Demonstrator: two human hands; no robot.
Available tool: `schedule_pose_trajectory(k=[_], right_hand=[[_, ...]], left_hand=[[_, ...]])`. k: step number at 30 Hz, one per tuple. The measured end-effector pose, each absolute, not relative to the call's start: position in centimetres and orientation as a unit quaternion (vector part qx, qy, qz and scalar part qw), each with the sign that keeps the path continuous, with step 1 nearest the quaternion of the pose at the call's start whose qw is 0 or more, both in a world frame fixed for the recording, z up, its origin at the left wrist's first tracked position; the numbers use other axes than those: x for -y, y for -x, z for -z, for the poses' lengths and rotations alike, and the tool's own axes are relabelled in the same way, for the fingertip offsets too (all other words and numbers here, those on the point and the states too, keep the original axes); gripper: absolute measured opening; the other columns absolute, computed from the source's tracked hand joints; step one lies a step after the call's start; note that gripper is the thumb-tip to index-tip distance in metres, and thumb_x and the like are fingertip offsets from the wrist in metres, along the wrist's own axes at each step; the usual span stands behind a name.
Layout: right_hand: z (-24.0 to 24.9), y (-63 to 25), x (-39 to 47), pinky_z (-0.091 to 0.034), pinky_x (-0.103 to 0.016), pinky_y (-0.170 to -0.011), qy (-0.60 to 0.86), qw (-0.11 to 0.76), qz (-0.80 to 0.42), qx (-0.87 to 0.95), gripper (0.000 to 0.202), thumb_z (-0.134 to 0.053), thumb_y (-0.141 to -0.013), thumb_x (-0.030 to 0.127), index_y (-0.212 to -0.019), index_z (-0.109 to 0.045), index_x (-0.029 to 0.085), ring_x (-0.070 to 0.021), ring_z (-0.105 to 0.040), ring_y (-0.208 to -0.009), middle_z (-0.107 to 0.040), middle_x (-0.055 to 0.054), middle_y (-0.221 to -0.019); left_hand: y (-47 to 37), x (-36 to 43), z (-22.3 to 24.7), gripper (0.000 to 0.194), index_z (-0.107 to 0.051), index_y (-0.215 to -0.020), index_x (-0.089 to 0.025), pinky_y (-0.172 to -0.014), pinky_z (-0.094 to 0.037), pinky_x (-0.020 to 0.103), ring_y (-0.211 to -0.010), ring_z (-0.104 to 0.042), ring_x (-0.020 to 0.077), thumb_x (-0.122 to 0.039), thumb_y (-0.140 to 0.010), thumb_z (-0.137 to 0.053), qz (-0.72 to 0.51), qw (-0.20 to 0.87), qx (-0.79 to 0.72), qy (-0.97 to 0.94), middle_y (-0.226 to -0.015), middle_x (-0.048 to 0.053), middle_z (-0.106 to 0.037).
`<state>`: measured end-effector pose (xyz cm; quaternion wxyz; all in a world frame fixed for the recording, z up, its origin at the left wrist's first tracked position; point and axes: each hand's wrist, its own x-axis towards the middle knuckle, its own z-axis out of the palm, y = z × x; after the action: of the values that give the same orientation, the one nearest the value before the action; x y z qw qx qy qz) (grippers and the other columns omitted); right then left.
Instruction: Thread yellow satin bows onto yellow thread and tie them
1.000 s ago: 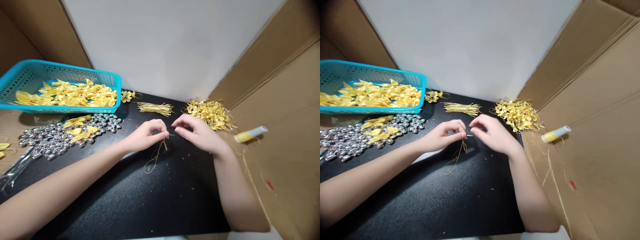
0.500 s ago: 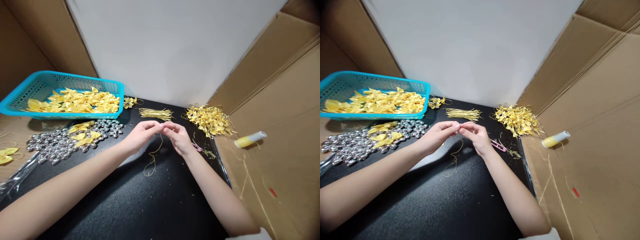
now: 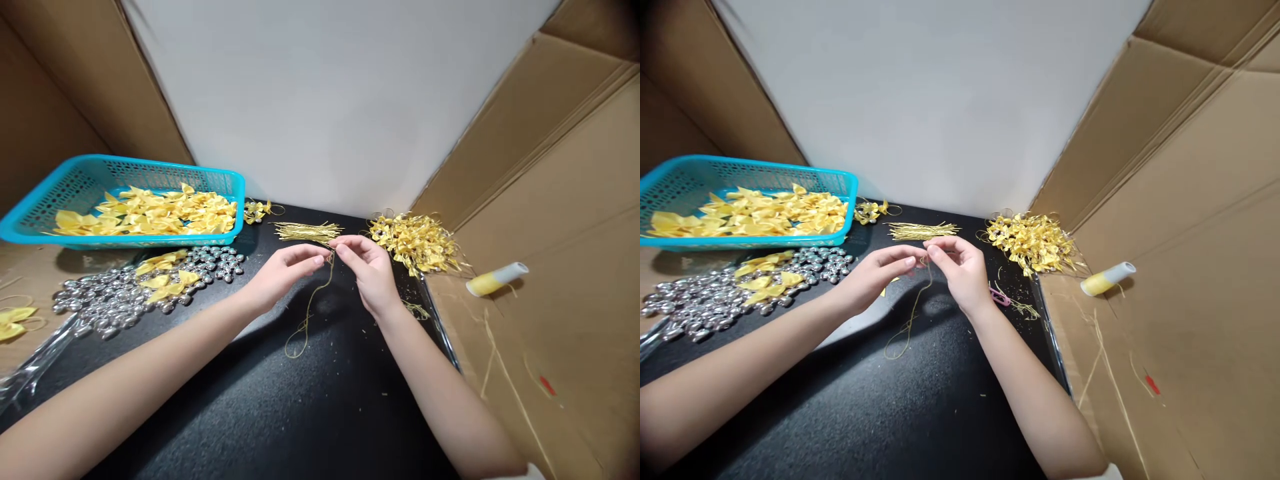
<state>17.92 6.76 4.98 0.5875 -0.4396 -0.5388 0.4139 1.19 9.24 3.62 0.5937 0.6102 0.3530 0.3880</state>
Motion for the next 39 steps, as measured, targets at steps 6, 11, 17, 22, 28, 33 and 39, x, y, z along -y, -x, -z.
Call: schedule_pose_trajectory(k=[6,11,17,22,28,33,39], right_hand=[[-5.4,-17.5,-6.0,-0.052,-0.032,-0.086,0.432,0.564,-0.373,0.598,0.012,-0.066,-0.080,0.032,-0.080,-0.066,0.020,-0.0159,-0.066,-0.091,-0.071,-0.003,-0.092],[-5.7,-17.3,-5.6,-0.053,-0.033,-0.085,0.431,0.576,-0.391,0.574,0.013,-0.067,-0.079,0.032,-0.081,-0.065,0.019,-0.0159,-0.067,-0.086,-0.072,-0.004,-0.087],[-5.9,-17.1,-5.5,-0.055,-0.032,-0.077,0.424,0.572,-0.418,0.564,0.019,-0.067,-0.079,0.037,-0.081,-0.061,0.019,-0.0151,-0.067,-0.077,-0.072,-0.004,-0.083],[-6.0,-16.9,-5.4,-0.054,-0.029,-0.075,0.398,0.592,-0.430,0.553,0.017,-0.067,-0.080,0.034,-0.081,-0.059,0.020,-0.0137,-0.067,-0.075,-0.072,-0.002,-0.080],[-5.9,-16.9,-5.5,-0.055,-0.031,-0.075,0.383,0.608,-0.445,0.535,0.019,-0.069,-0.080,0.037,-0.081,-0.059,0.021,-0.0150,-0.068,-0.075,-0.072,-0.001,-0.079],[-5.6,-16.9,-5.8,-0.056,-0.030,-0.078,0.363,0.620,-0.458,0.523,0.017,-0.071,-0.080,0.035,-0.081,-0.060,0.021,-0.0138,-0.068,-0.074,-0.071,0.000,-0.077],[-5.7,-17.0,-6.1,-0.057,-0.024,-0.076,0.322,0.643,-0.497,0.486,0.019,-0.074,-0.077,0.033,-0.081,-0.060,0.021,-0.0097,-0.068,-0.071,-0.069,0.003,-0.076]], left_hand=[[-1.2,-8.3,-4.9,0.024,-0.072,-0.082,-0.015,-0.083,-0.048,0.033,-0.088,-0.063,0.0202,-0.038,-0.074,-0.074,-0.402,0.573,-0.348,-0.624,-0.087,0.005,-0.071],[-1.4,-8.0,-4.9,0.017,-0.069,-0.070,-0.016,-0.076,-0.046,0.029,-0.076,-0.059,0.0150,-0.033,-0.074,-0.072,-0.405,0.588,-0.359,-0.601,-0.075,0.002,-0.067],[-1.6,-8.3,-4.3,0.014,-0.064,-0.071,-0.015,-0.069,-0.046,0.025,-0.073,-0.060,0.0121,-0.027,-0.073,-0.072,-0.403,0.689,-0.318,-0.511,-0.077,0.003,-0.068],[-1.7,-8.3,-4.2,0.018,-0.066,-0.075,-0.014,-0.069,-0.048,0.023,-0.072,-0.062,0.0107,-0.028,-0.071,-0.078,-0.399,0.747,-0.307,-0.435,-0.077,0.003,-0.069],[-1.7,-8.4,-4.3,0.026,-0.066,-0.076,-0.013,-0.067,-0.049,0.021,-0.070,-0.063,0.0108,-0.031,-0.066,-0.082,-0.407,0.762,-0.308,-0.399,-0.077,0.003,-0.068],[-1.7,-8.4,-4.7,0.026,-0.061,-0.069,-0.013,-0.057,-0.047,0.018,-0.062,-0.057,0.0083,-0.029,-0.066,-0.082,-0.401,0.794,-0.260,-0.377,-0.068,-0.001,-0.061],[-1.5,-8.2,-4.9,0.026,-0.060,-0.068,-0.013,-0.056,-0.048,0.020,-0.060,-0.051,0.0079,-0.030,-0.069,-0.080,-0.378,0.824,-0.186,-0.379,-0.069,-0.002,-0.054]])
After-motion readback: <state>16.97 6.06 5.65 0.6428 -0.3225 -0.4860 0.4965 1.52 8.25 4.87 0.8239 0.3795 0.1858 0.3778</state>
